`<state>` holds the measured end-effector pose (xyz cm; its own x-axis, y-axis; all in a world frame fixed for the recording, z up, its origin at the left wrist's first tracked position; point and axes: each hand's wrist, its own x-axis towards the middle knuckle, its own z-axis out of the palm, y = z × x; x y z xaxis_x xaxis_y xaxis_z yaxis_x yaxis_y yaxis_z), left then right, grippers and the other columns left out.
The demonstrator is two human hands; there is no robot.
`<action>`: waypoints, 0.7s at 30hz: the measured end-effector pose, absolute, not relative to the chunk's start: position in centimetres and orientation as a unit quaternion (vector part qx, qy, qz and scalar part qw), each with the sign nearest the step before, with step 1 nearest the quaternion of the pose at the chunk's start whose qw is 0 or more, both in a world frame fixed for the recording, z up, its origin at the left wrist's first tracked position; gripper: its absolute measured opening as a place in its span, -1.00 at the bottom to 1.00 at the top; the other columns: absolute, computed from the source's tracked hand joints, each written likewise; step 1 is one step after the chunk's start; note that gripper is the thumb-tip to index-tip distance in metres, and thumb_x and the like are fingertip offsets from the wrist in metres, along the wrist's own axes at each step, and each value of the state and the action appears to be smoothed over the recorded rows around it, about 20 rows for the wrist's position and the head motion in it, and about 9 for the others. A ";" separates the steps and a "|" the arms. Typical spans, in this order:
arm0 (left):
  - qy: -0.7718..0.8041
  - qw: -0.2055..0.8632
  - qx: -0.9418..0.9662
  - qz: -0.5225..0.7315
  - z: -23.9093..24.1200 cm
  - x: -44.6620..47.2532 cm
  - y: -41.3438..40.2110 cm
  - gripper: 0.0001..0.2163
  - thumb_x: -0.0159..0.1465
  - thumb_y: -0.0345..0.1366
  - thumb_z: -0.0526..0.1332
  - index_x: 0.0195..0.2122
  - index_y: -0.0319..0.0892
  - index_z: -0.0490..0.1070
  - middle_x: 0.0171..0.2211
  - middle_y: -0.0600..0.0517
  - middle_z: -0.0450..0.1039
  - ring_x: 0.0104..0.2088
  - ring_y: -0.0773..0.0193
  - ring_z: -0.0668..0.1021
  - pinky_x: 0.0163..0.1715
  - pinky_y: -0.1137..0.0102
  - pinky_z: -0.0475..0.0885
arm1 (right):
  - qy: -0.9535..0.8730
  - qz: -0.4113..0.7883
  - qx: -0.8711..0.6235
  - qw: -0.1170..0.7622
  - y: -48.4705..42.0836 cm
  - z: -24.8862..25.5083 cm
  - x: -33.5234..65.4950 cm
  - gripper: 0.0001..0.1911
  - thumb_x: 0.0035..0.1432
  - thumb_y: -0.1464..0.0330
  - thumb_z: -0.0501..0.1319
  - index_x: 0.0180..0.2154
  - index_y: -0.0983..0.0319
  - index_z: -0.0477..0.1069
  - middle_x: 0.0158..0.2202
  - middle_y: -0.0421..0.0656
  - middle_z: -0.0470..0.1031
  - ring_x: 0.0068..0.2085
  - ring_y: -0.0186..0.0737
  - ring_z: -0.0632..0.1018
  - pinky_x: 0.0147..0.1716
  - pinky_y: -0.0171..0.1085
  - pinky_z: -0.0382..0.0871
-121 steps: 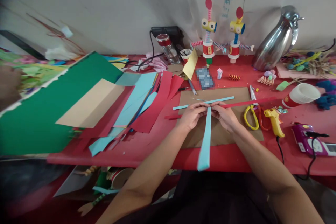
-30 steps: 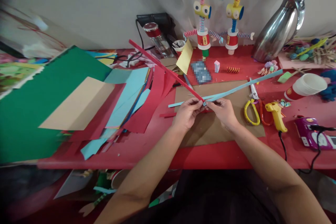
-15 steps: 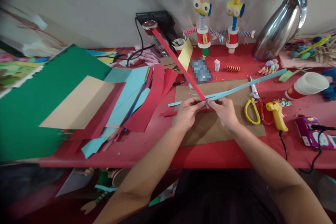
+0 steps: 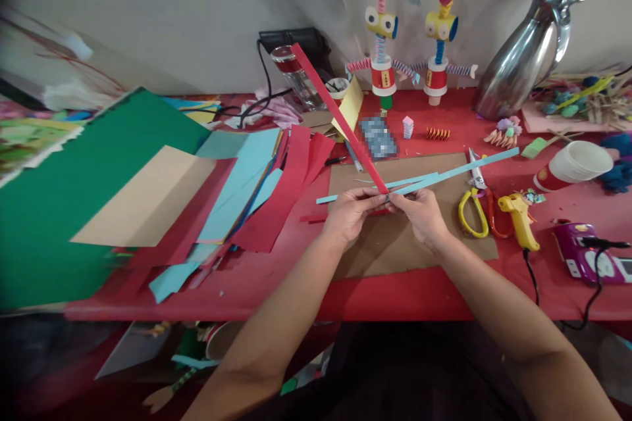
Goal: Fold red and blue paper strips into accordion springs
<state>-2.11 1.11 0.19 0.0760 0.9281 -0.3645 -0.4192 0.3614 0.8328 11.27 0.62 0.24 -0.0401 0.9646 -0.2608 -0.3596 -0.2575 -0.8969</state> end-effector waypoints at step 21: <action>0.441 0.701 0.266 0.493 0.0 -1.8 1.2 -0.83 -0.25 -0.42 0.42 -0.55 -0.22 0.57 -0.55 0.04 0.55 -0.49 0.34 0.54 -0.20 0.31 0.45 | -0.262 0.655 -0.489 0.514 0.9 0.0 11.6 -0.73 -0.40 0.28 0.49 -0.59 0.24 0.50 -0.60 -0.22 0.50 -0.55 -0.36 0.47 -0.47 -0.33 0.44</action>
<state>-1.81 1.23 -0.03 0.1246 0.9260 -0.3562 -0.4575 0.3722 0.8076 11.57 0.85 0.04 0.0051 0.9288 -0.3707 -0.4165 -0.3350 -0.8452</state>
